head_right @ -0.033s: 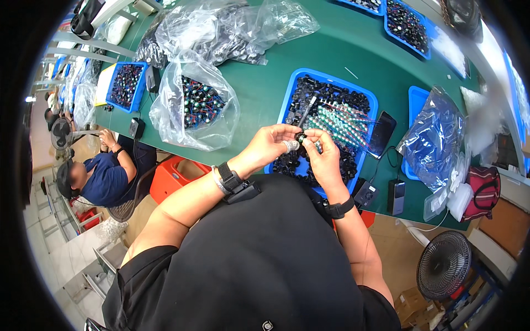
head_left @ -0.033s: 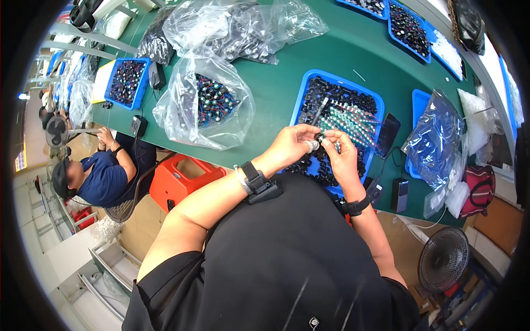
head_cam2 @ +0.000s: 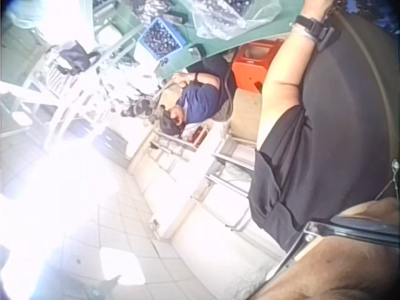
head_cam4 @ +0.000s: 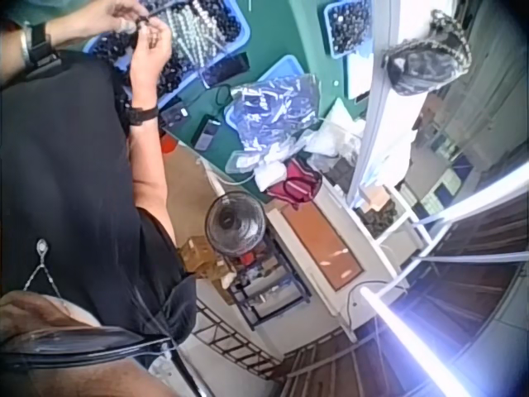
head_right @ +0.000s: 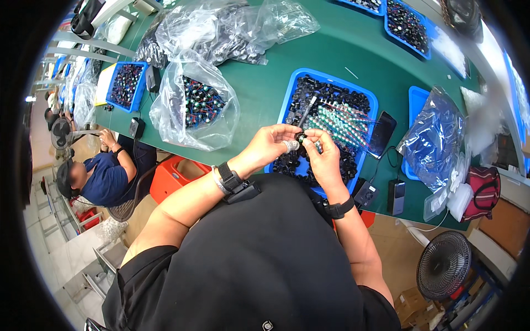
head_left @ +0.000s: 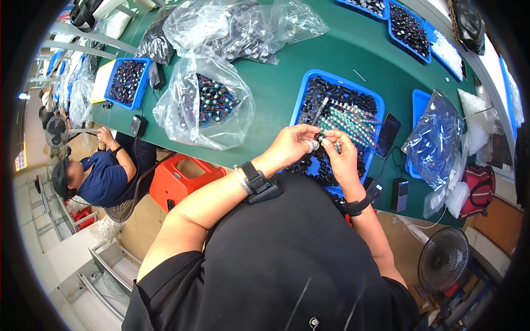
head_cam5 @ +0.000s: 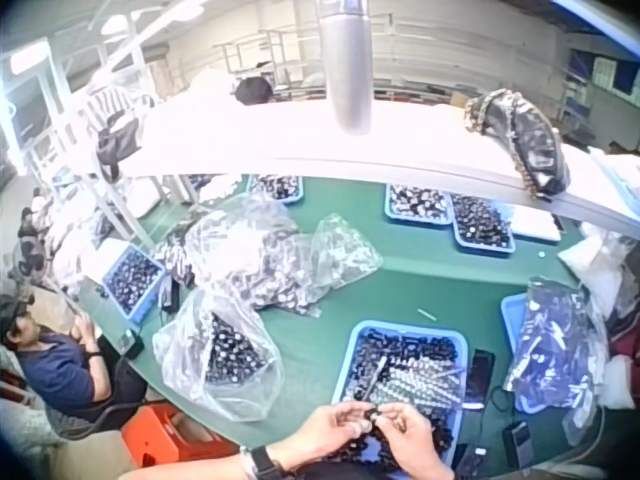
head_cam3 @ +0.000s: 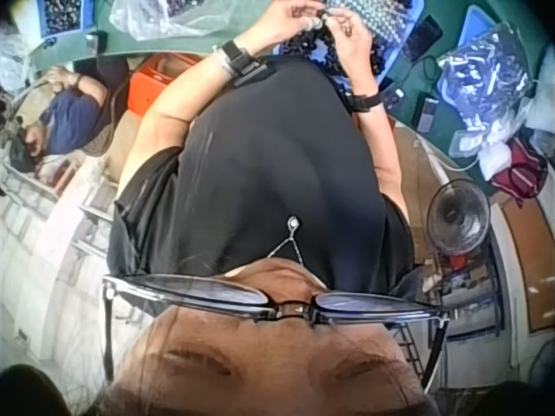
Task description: The person repeatedly picks small cylindrical electronic components from a blue tray and a plastic bag, attaches them to a white cylindrical base, and places the assembled units back into the tray. The task involves repetitive manual assembly of small parts at a workstation.
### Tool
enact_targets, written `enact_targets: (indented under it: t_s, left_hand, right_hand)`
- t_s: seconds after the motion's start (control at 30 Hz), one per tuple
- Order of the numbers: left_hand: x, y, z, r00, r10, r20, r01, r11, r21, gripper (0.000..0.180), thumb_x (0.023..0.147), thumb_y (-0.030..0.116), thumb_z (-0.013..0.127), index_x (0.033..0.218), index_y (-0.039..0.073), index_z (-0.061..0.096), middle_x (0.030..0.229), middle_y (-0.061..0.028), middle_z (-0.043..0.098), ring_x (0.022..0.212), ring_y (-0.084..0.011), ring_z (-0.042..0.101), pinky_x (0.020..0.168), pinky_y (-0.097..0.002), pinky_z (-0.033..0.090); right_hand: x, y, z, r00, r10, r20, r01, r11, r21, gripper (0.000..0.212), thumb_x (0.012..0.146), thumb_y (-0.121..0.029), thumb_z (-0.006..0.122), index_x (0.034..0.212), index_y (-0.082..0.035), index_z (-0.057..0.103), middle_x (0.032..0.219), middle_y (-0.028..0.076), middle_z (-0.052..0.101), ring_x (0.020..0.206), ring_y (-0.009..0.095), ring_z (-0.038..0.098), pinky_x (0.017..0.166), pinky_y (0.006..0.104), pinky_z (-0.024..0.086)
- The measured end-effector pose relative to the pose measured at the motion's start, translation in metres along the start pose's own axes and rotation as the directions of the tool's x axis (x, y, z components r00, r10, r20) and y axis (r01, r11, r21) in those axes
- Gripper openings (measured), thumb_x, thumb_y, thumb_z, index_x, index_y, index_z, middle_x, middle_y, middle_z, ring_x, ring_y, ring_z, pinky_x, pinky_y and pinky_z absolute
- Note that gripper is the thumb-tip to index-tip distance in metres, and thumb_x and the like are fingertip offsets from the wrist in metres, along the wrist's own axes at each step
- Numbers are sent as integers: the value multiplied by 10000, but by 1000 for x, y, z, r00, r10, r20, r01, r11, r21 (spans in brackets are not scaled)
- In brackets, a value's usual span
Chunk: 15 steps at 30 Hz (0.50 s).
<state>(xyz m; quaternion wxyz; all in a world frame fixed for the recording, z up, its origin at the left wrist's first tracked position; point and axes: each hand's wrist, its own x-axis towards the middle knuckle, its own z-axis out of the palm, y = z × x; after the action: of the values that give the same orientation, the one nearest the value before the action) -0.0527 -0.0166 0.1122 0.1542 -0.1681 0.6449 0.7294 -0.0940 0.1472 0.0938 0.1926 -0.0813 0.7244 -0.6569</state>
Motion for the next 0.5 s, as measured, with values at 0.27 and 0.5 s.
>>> enact_targets:
  t_s: [0.27, 0.5]
  left_hand:
    - [2, -9, 0, 1000, 26, -12, -25, 996, 84, 334, 823, 33, 644, 1140, -36, 563, 988, -78, 620, 913, -128, 592, 834, -266, 486]
    - [4, -17, -1, 1000, 7, -6, -6, 995, 102, 315, 832, 56, 648, 1120, -42, 568, 982, -70, 622, 898, -119, 592, 828, -264, 485]
  right_hand:
    - [-2, -4, 5, 999, 12, -34, -15, 996, -84, 182, 826, 21, 596, 1004, -18, 600, 800, 1, 592, 745, 61, 530, 672, 214, 443]
    - [-4, -10, 13, 988, -150, -42, 122, 912, -391, 232, 755, 11, 627, 979, -45, 610, 710, 63, 594, 622, 159, 577, 595, 291, 465]
